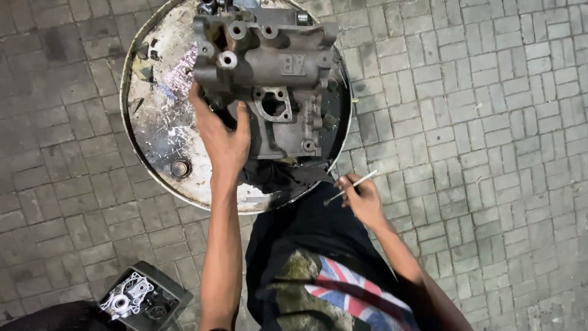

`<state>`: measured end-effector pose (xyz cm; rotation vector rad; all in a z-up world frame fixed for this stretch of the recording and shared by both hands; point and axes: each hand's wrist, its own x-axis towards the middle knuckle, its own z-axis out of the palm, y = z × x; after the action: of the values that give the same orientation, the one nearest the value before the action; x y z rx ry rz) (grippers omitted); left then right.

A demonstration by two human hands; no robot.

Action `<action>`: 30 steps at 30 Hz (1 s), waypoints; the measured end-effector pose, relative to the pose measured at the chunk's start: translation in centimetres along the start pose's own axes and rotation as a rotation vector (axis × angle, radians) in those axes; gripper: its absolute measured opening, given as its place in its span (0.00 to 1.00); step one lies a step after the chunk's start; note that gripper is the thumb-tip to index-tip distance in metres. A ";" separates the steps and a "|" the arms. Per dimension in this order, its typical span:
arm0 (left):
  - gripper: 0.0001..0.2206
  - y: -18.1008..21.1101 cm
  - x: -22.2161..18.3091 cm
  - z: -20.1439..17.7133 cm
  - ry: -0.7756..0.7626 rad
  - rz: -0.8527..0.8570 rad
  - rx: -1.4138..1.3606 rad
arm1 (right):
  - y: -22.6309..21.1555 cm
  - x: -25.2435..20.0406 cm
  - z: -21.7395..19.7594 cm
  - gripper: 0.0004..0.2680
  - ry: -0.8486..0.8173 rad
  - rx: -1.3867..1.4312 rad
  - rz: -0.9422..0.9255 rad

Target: Cleaning a complex metal engine or transmission component using a metal pick and a rag on top of a barrel.

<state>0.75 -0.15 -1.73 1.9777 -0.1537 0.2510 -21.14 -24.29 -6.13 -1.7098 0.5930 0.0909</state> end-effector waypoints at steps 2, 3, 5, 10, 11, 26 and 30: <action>0.33 1.3 0.1 -0.4 -0.009 -0.024 0.005 | -0.4 -0.7 -0.2 0.14 -0.017 -0.001 0.028; 0.33 1.8 0.1 -0.6 -0.015 -0.050 0.010 | -0.5 -1.1 -0.3 0.16 -0.038 -0.004 0.056; 0.32 1.6 0.1 -0.4 -0.010 -0.037 0.001 | 0.9 -1.2 -1.0 0.16 -0.047 -0.036 0.092; 0.32 0.9 0.0 -0.6 -0.003 -0.048 0.036 | 0.6 -0.9 -1.3 0.19 -0.036 -0.030 0.182; 0.32 0.5 -0.1 -0.7 0.000 -0.042 0.043 | -0.7 -0.9 -1.3 0.23 -0.036 -0.119 0.263; 0.31 2.4 -0.2 -0.7 -0.060 -0.058 0.097 | 6.3 -3.3 -2.7 0.25 0.026 -0.154 0.675; 0.30 3.4 0.1 -0.6 -0.053 -0.050 0.150 | 8.7 -4.5 -3.1 0.22 0.060 0.027 0.394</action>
<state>0.08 -1.00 1.50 2.1348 -0.1218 0.1823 -29.55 -26.61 -11.46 -1.5548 0.9662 0.3097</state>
